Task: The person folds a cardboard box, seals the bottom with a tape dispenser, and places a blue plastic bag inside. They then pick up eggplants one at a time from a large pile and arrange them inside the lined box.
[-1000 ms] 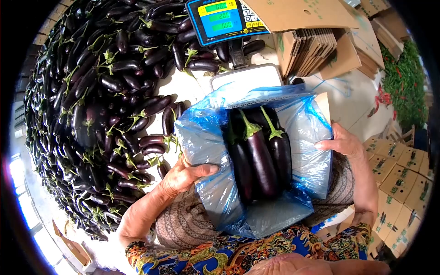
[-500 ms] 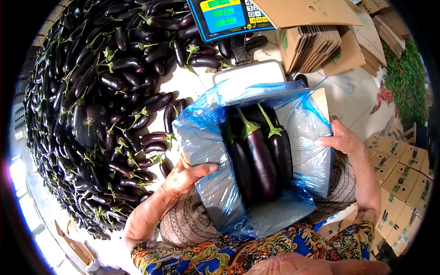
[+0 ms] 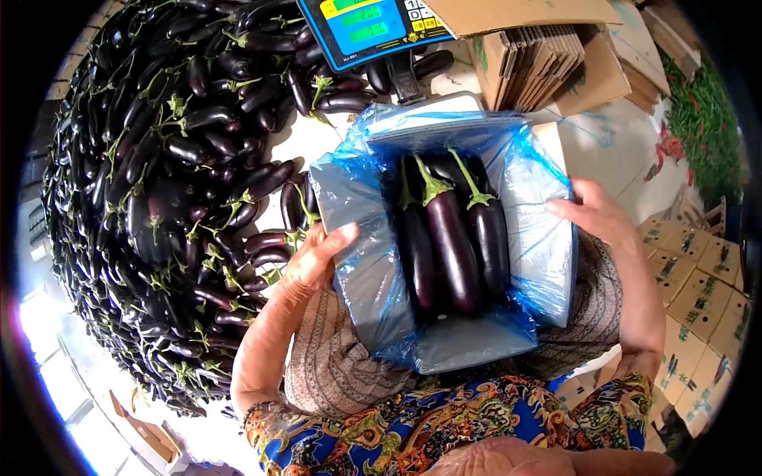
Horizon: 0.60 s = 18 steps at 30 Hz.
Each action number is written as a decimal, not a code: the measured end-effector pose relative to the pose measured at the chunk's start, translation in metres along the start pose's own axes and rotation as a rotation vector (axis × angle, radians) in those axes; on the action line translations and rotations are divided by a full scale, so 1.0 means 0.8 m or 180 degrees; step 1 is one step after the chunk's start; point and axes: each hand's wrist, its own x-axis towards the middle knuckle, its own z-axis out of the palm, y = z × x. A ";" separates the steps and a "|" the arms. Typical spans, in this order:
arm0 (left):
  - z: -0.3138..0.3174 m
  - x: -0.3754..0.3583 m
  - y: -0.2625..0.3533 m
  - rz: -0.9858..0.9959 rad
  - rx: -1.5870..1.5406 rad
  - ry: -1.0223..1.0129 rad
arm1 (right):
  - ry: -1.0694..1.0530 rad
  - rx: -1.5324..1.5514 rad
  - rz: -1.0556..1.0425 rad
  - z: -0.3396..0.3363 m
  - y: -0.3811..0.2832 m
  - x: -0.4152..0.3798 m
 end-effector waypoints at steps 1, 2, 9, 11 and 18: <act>-0.014 -0.001 -0.003 -0.0169 0.0241 -0.0038 | 0.0223 0.0055 -0.0201 -0.001 -0.003 -0.002; -0.019 0.000 -0.011 0.0123 0.0096 -0.0013 | 0.0453 0.0112 -0.0401 0.001 -0.003 -0.003; -0.037 0.004 -0.027 0.0528 -0.0425 0.0594 | 0.0743 0.0898 -0.0421 -0.009 0.004 0.000; -0.042 0.001 -0.035 0.0518 -0.0386 0.0553 | 0.0823 0.0936 -0.0499 -0.006 0.000 -0.001; -0.044 -0.011 -0.034 0.0408 -0.0261 0.0481 | 0.0796 0.0655 -0.0597 0.004 -0.001 0.009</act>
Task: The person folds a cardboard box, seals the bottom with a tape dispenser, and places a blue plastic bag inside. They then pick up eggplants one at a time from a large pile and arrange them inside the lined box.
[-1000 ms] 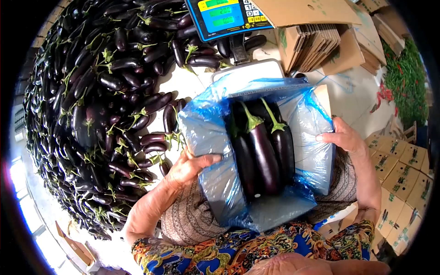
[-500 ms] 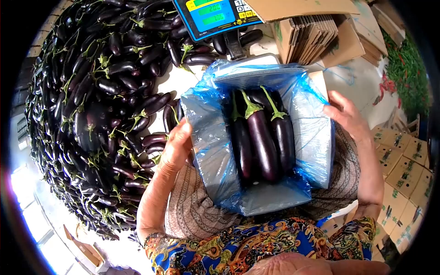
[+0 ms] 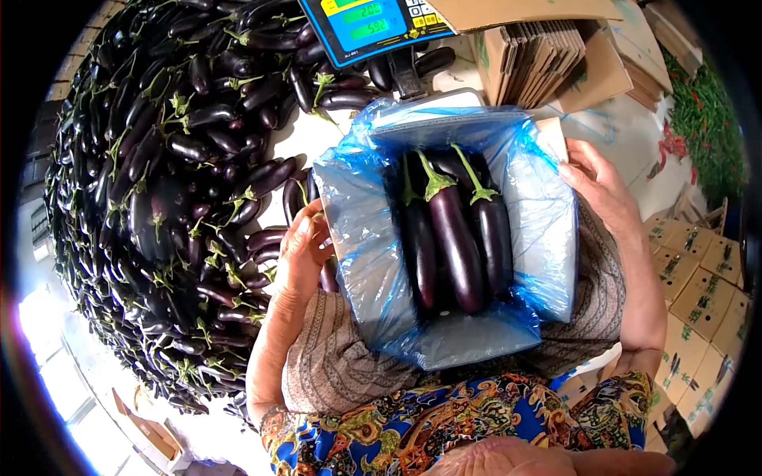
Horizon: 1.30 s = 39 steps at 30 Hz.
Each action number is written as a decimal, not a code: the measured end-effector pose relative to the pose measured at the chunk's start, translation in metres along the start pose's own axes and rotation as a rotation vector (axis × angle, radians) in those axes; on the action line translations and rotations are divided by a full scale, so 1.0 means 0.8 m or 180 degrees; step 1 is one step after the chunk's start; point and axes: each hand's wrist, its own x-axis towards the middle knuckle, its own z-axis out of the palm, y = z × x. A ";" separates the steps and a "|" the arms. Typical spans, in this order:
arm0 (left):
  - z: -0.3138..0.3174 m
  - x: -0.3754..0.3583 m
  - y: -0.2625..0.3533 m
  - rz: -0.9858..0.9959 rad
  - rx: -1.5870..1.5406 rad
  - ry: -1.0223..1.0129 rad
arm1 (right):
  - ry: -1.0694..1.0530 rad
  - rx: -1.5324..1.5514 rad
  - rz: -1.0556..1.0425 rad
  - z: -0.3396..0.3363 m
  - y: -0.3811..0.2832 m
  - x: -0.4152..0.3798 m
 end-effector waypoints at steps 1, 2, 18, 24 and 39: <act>0.002 -0.002 0.002 -0.0039 0.0033 0.0021 | 0.0007 -0.0036 0.0062 0.000 0.001 0.001; 0.004 -0.004 0.004 -0.0078 0.0068 0.0042 | 0.0021 -0.0059 0.0061 0.001 0.004 0.001; 0.005 -0.016 0.000 -0.0096 0.0463 -0.0045 | 0.0076 -0.0422 -0.0107 -0.001 0.018 0.004; -0.005 -0.016 -0.008 -0.0120 0.0450 -0.0053 | -0.0030 -0.0364 -0.0193 0.002 0.019 0.000; -0.014 -0.006 -0.051 -0.0205 -0.0658 -0.0121 | 0.0472 0.0025 -0.0315 -0.004 0.012 0.012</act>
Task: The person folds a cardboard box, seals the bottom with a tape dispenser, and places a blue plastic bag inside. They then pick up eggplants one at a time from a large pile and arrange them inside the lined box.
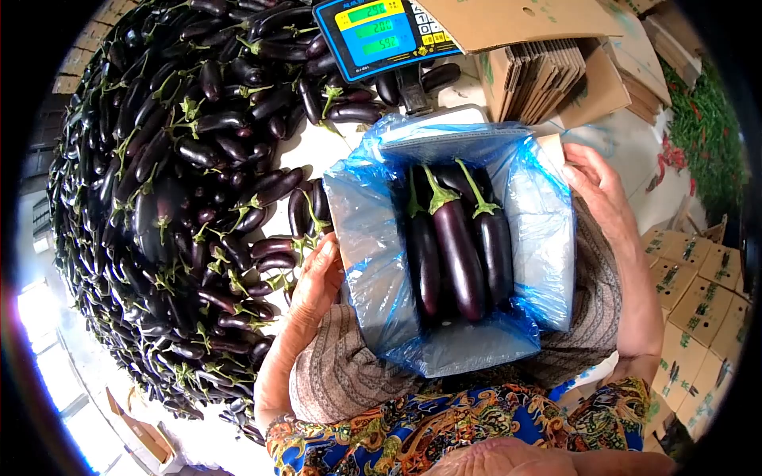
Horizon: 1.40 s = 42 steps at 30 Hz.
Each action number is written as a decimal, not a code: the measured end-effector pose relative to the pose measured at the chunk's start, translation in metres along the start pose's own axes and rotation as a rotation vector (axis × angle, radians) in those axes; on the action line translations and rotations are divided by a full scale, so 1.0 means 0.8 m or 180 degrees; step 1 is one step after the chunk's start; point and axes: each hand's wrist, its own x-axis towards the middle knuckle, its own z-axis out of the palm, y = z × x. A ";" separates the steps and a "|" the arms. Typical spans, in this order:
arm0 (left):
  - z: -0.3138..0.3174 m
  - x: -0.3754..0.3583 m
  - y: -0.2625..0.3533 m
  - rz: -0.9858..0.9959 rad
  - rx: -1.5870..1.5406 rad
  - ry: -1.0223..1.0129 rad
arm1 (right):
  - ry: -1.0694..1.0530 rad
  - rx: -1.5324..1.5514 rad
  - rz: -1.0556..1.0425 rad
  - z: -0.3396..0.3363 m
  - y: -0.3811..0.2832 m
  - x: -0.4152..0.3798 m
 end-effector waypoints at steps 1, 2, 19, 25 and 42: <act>0.000 0.000 -0.001 0.0036 -0.0042 -0.0068 | 0.0024 0.0071 0.0025 0.000 0.001 -0.001; 0.001 0.001 0.000 0.0066 -0.0085 -0.0131 | 0.0022 0.0054 -0.0026 0.000 -0.001 -0.001; 0.034 -0.020 0.053 0.1684 0.2063 0.1612 | 0.0340 -0.0432 -0.0774 0.022 -0.049 -0.023; 0.100 -0.044 0.090 0.1528 0.2460 0.0846 | -0.0121 -0.0831 -0.1240 0.052 -0.057 -0.026; 0.174 0.014 0.052 0.2548 0.4813 -0.1599 | -0.1030 -0.1905 -0.1099 0.163 0.003 0.015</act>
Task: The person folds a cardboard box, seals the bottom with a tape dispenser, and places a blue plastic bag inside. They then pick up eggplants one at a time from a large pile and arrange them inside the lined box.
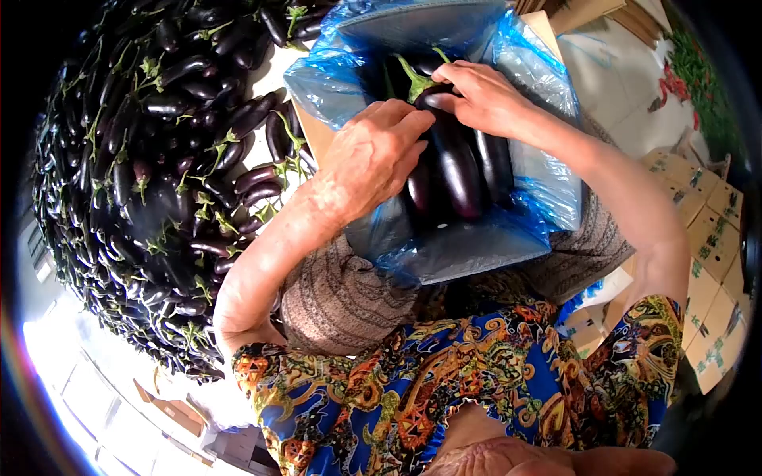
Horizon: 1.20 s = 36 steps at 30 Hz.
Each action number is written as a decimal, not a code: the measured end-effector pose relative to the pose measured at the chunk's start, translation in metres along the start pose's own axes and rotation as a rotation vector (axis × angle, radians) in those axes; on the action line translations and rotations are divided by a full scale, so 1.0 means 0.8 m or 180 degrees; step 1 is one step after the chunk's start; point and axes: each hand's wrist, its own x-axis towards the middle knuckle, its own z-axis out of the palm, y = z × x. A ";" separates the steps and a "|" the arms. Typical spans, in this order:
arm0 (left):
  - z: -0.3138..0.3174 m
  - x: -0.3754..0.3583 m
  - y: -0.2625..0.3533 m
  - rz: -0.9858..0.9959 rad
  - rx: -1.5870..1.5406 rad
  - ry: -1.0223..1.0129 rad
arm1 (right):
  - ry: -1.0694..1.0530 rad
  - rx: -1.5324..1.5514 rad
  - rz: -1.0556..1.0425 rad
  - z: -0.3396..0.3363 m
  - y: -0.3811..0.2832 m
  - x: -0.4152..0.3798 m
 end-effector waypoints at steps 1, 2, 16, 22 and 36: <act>0.005 0.002 -0.002 0.0004 -0.0034 -0.0031 | -0.0068 -0.0168 0.0138 0.012 0.004 0.018; 0.010 0.003 -0.002 -0.0001 -0.0069 -0.0046 | -0.0002 -0.0260 0.0296 0.021 0.005 0.028; 0.009 0.005 -0.014 -0.0087 -0.2185 0.0496 | 0.0292 0.1214 0.0200 -0.105 -0.084 -0.018; -0.046 -0.003 0.024 -0.0297 -0.2575 0.0957 | 0.0932 0.2667 -0.0479 -0.166 -0.114 -0.002; 0.131 -0.354 -0.170 -0.3609 -0.2710 0.4048 | -0.1150 -0.1390 -0.0178 -0.007 -0.022 -0.040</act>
